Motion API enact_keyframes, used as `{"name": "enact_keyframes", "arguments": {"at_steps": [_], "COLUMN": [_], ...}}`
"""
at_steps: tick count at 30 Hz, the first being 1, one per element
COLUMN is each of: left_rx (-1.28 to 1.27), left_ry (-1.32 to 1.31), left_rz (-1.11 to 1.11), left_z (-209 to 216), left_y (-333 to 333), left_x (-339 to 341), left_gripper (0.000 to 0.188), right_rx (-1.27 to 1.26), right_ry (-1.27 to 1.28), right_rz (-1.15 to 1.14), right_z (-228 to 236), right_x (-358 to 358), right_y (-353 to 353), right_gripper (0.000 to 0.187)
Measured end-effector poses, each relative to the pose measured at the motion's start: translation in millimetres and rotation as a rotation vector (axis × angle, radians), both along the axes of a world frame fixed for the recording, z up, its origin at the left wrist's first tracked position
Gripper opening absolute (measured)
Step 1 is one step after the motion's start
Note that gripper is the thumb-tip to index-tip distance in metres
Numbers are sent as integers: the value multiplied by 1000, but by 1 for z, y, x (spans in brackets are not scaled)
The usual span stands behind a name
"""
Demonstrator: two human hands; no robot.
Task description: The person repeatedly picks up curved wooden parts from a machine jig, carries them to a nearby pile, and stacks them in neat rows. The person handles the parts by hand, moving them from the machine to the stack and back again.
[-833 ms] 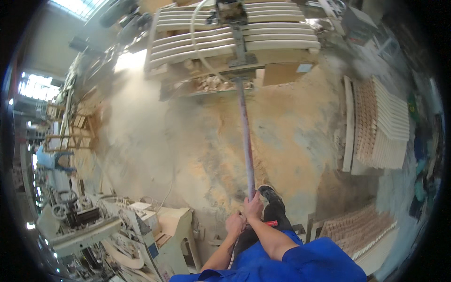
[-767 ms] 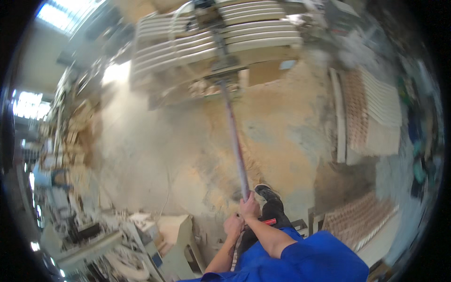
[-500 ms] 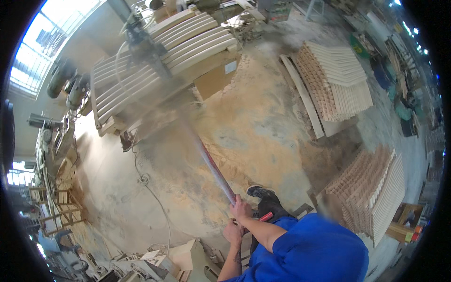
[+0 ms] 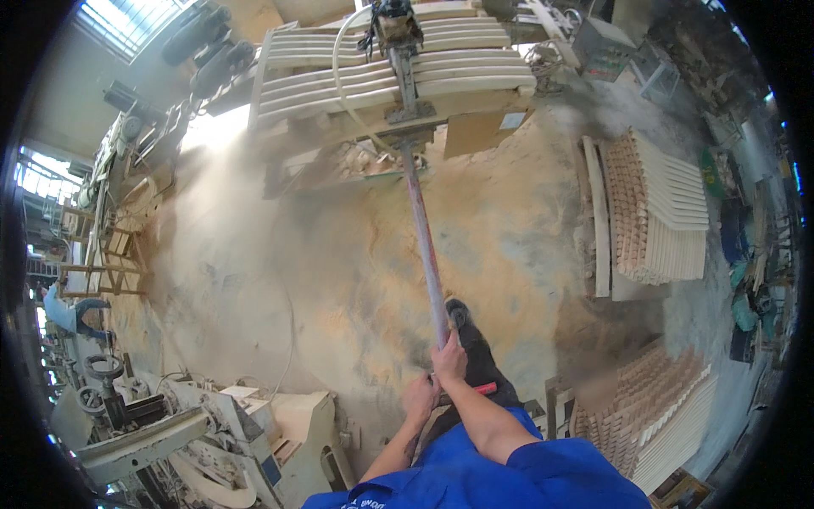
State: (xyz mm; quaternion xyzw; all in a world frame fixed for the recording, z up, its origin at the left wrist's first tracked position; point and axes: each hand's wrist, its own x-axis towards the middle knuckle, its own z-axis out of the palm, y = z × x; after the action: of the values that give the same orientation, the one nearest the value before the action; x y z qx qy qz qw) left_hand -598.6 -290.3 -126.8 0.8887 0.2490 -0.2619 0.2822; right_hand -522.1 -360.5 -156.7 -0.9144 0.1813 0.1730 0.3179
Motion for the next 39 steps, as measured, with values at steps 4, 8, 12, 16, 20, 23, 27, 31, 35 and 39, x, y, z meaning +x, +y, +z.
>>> {"name": "enact_keyframes", "arguments": {"at_steps": [4, 8, 12, 16, 20, 23, 27, 31, 35, 39], "left_rx": [24, -67, -61, 6, 19, 71, 39, 43, 68, 49], "left_ry": [-118, -456, -244, -225, -213, -271, -182, -249, -291, -279], "left_rz": [5, -135, -60, -64, -52, -72, -62, -62, -72, -48], "left_z": [3, 2, -2, -8, -14, -14, -8, -19, -25, -29], "left_y": [2, 10, 6, 12, 20, 21, 20, 26, 33, 36], "left_x": [-7, 6, 24, 46, 66, 83, 105, 123, 136, 155], "left_gripper": [33, 29, 32, 34, 38, 32, 32, 30, 28, 29], "right_rx": [41, 30, -4, 4, 3, 2, 37, 20, -1, -12], "right_ry": [26, -14, 31, 43, 11, 50, -8, -10, 21, 25], "right_rz": [0, -15, -18, -13, -17, -37, -47, -35, -24, -20], "right_z": [1, -5, -11, -4, -2, -1, -4, -8, -6, -10], "right_x": [-4, 15, 29, 57, 78, 98, 122, 149, 159, 178], "right_y": [1, 3, 3, 10, 19, 22, 24, 28, 39, 41], "right_gripper": [39, 39, 41, 42, 41, 41, 39, 37, 35, 39]}}
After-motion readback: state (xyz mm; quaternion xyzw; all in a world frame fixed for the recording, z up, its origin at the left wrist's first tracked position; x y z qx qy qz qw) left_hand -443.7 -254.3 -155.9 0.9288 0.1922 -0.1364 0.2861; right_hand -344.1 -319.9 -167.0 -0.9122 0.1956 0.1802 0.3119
